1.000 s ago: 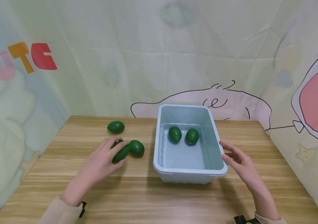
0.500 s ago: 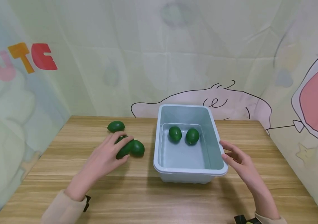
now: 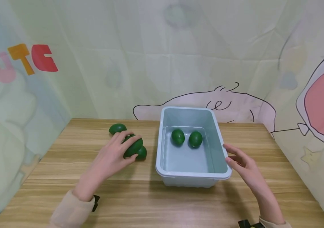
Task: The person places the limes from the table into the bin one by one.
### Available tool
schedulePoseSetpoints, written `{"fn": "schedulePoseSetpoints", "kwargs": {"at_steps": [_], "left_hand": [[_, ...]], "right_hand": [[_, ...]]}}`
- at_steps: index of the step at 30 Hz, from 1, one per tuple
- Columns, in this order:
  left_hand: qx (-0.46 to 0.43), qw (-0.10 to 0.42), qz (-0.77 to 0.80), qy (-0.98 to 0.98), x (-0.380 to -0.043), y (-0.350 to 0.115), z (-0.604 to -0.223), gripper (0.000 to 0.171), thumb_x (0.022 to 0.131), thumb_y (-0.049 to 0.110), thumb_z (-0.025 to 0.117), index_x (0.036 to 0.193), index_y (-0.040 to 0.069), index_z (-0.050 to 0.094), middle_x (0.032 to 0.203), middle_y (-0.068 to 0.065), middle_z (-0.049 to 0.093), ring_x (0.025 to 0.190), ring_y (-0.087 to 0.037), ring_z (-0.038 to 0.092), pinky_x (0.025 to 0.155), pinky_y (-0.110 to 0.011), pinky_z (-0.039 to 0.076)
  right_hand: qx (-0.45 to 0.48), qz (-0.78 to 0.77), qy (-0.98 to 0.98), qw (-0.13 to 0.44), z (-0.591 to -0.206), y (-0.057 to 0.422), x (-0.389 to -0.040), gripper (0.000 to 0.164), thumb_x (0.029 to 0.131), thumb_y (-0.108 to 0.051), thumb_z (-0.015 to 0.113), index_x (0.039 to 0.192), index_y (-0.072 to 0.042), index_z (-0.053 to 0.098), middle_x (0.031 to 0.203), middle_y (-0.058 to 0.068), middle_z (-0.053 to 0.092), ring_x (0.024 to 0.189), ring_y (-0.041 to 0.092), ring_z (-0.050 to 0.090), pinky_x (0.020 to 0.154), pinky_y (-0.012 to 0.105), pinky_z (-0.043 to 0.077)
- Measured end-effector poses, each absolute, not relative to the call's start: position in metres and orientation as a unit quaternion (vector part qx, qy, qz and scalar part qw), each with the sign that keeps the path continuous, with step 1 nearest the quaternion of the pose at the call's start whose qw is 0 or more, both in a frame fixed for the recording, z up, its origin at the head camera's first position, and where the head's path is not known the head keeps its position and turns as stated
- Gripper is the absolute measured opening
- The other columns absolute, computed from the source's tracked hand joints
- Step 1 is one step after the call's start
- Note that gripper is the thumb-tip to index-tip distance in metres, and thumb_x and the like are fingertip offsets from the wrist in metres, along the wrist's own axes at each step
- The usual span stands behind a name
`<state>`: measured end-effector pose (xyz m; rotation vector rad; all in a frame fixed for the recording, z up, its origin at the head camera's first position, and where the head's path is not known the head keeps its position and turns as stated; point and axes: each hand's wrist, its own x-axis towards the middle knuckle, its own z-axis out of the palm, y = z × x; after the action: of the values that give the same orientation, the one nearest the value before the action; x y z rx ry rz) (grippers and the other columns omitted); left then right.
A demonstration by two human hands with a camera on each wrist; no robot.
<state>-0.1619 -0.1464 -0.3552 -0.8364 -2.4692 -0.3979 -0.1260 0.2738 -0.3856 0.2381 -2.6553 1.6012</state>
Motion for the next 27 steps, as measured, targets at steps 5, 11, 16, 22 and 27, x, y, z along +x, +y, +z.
{"fn": "schedulePoseSetpoints", "kwargs": {"at_steps": [5, 11, 16, 22, 27], "left_hand": [[-0.306, 0.247, -0.151, -0.907, -0.163, -0.139, -0.354, 0.059, 0.072, 0.019, 0.083, 0.126, 0.015, 0.06, 0.123, -0.011, 0.056, 0.104, -0.027, 0.055, 0.075, -0.042, 0.056], [-0.3, 0.236, -0.156, -0.911, -0.164, -0.132, -0.352, 0.058, 0.074, 0.02, 0.081, 0.128, 0.017, 0.059, 0.124, -0.01, 0.055, 0.105, -0.026, 0.054, 0.079, -0.041, 0.055], [-0.298, 0.235, -0.164, -0.911, -0.164, -0.128, -0.35, 0.058, 0.075, 0.021, 0.08, 0.129, 0.019, 0.058, 0.125, -0.01, 0.055, 0.107, -0.027, 0.054, 0.081, -0.041, 0.055], [-0.306, 0.245, -0.171, -0.904, -0.166, -0.125, -0.351, 0.057, 0.076, 0.021, 0.079, 0.129, 0.019, 0.058, 0.125, -0.01, 0.055, 0.11, -0.028, 0.054, 0.081, -0.043, 0.055], [-0.309, 0.246, -0.176, -0.901, -0.168, -0.121, -0.35, 0.056, 0.076, 0.02, 0.077, 0.128, 0.019, 0.059, 0.125, -0.01, 0.055, 0.112, -0.028, 0.054, 0.081, -0.043, 0.055]], "right_hand": [[0.076, 0.517, -0.853, 0.015, -0.386, 0.273, -0.126, 0.048, 0.099, -0.03, 0.053, 0.144, -0.016, 0.044, 0.145, 0.011, 0.047, 0.106, -0.005, 0.057, 0.086, 0.018, 0.048], [0.076, 0.515, -0.853, 0.019, -0.386, 0.274, -0.126, 0.048, 0.099, -0.029, 0.053, 0.144, -0.016, 0.044, 0.144, 0.012, 0.047, 0.106, -0.005, 0.057, 0.086, 0.017, 0.048], [0.076, 0.514, -0.854, 0.018, -0.387, 0.274, -0.127, 0.048, 0.099, -0.029, 0.053, 0.144, -0.016, 0.044, 0.144, 0.012, 0.048, 0.106, -0.005, 0.057, 0.086, 0.017, 0.048], [0.077, 0.515, -0.853, 0.018, -0.386, 0.274, -0.126, 0.048, 0.099, -0.029, 0.053, 0.144, -0.016, 0.044, 0.144, 0.012, 0.048, 0.106, -0.005, 0.057, 0.086, 0.017, 0.048], [0.076, 0.514, -0.854, 0.016, -0.386, 0.274, -0.126, 0.047, 0.099, -0.029, 0.052, 0.144, -0.016, 0.044, 0.144, 0.011, 0.048, 0.106, -0.005, 0.057, 0.086, 0.018, 0.049]]}}
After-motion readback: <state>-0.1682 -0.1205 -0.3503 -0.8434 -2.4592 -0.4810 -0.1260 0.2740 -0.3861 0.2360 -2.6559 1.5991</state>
